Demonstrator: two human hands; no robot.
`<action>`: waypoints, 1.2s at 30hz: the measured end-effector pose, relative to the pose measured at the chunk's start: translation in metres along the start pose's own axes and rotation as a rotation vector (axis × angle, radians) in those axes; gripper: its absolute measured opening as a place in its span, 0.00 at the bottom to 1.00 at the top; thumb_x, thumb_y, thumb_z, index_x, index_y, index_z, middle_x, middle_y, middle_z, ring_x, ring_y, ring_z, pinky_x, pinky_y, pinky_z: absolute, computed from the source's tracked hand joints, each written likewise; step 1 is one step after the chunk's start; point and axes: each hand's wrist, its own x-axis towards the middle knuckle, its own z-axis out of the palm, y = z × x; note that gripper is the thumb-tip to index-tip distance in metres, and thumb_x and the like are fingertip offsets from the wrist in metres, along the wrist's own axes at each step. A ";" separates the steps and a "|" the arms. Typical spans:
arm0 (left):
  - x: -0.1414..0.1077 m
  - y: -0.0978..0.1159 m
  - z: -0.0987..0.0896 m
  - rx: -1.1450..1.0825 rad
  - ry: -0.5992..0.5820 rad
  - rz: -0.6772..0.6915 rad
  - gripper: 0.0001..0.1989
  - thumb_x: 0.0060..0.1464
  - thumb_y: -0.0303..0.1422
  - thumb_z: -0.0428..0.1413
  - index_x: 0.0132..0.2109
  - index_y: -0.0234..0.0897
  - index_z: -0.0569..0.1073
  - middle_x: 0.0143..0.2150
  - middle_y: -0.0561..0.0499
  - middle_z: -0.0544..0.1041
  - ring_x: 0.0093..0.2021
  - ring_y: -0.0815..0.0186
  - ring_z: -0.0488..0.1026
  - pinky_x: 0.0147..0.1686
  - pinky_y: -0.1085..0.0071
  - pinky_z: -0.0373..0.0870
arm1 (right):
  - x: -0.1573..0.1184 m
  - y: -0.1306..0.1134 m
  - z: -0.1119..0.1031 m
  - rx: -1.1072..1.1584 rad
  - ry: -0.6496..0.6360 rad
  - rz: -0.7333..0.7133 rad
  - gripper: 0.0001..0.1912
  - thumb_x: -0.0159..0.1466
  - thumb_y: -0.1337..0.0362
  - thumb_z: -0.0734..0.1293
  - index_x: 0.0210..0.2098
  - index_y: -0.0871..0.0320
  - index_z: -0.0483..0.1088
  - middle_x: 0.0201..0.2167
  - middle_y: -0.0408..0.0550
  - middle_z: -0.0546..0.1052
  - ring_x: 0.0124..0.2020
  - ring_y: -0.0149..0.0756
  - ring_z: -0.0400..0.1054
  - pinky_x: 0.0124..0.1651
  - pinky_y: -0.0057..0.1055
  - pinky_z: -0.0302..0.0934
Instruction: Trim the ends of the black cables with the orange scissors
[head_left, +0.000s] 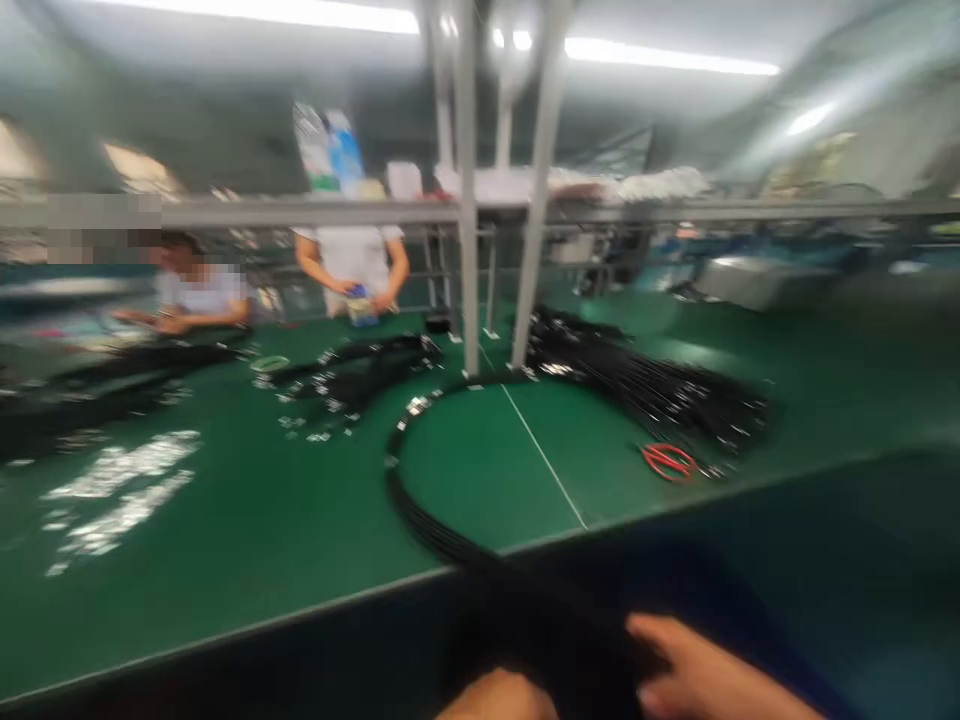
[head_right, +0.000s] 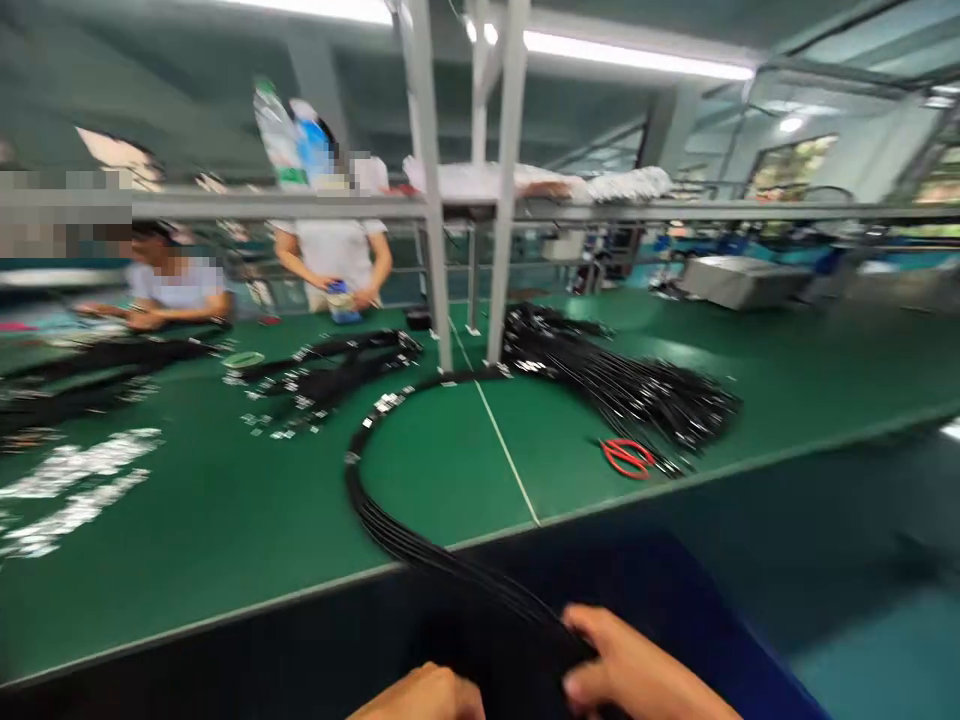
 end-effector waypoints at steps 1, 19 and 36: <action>-0.006 -0.009 0.010 0.000 -0.085 -0.030 0.17 0.24 0.27 0.70 0.26 0.42 0.76 0.23 0.52 0.78 0.31 0.54 0.75 0.34 0.64 0.69 | -0.009 0.003 0.002 0.071 -0.078 0.100 0.09 0.65 0.62 0.65 0.43 0.60 0.69 0.32 0.43 0.76 0.23 0.30 0.70 0.26 0.29 0.67; -0.008 -0.014 -0.015 0.198 -0.008 -0.021 0.26 0.33 0.43 0.66 0.42 0.39 0.74 0.38 0.45 0.79 0.46 0.51 0.72 0.45 0.62 0.65 | -0.036 -0.004 0.028 0.449 -0.038 0.077 0.05 0.48 0.68 0.66 0.24 0.56 0.64 0.18 0.38 0.71 0.23 0.33 0.66 0.27 0.28 0.56; 0.007 -0.021 0.064 -0.212 -0.157 -0.121 0.15 0.41 0.38 0.64 0.37 0.36 0.76 0.29 0.52 0.77 0.30 0.64 0.72 0.34 0.69 0.68 | -0.037 0.016 0.048 0.624 0.035 0.209 0.09 0.50 0.61 0.64 0.29 0.57 0.64 0.16 0.39 0.72 0.16 0.32 0.68 0.20 0.26 0.59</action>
